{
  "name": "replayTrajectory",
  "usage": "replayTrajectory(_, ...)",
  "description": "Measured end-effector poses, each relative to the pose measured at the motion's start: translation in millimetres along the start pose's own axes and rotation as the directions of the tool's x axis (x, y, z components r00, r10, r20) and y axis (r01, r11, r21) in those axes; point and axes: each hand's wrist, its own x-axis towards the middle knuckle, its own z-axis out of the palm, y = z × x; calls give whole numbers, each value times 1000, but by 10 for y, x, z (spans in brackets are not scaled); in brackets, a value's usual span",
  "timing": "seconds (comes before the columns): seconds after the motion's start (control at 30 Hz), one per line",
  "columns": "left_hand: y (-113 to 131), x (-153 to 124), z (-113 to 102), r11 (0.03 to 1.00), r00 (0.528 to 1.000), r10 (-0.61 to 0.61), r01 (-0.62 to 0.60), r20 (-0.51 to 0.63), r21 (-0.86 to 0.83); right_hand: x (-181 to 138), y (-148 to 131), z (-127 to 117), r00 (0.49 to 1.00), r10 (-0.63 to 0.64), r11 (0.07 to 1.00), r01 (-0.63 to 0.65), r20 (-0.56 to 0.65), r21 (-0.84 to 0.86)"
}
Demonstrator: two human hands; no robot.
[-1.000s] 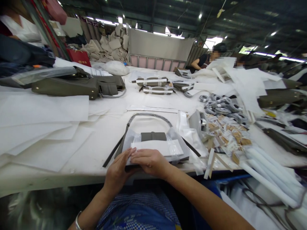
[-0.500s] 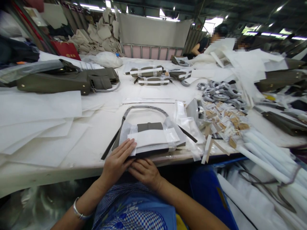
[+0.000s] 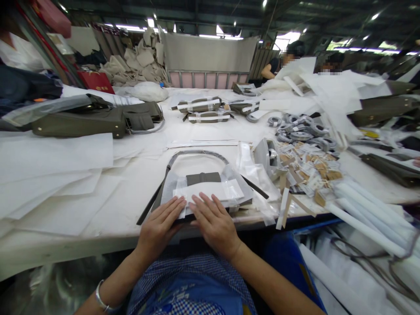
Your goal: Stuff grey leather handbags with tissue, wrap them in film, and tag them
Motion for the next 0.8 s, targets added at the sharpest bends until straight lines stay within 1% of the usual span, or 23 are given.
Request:
replayTrajectory(0.07,32,19,-22,999,999,-12,11,31,47,44,78,61,999,47,999,-47,10,2)
replayTrajectory(0.2,131,77,-55,992,999,8,-13,42,129,61,115,187,999,43,998,-42,-16,52)
replayTrajectory(0.3,182,107,-53,989,999,22,-28,42,148,55,119,192,998,52,995,-49,-27,85)
replayTrajectory(0.4,181,110,-51,988,997,44,-54,68,147,-3,133,139,997,52,989,-44,-51,142)
replayTrajectory(0.47,156,105,-55,989,995,53,-64,86,130,-97,115,102,997,0,983,16,-83,185)
replayTrajectory(0.53,123,100,-62,994,992,48,-58,116,90,-213,53,96,990,-114,968,131,-88,213)
replayTrajectory(0.6,89,99,-66,998,988,37,-45,152,46,-312,-46,151,970,-239,943,244,-52,226)
replayTrajectory(0.67,64,102,-67,999,984,33,-37,173,20,-362,-154,281,950,-311,926,308,-21,217)
replayTrajectory(0.7,55,105,-67,999,984,33,-36,173,13,-367,-199,368,946,-324,925,321,-19,203)
replayTrajectory(0.8,42,113,-70,999,987,40,-41,156,4,-326,-272,638,945,-321,933,328,-69,150)
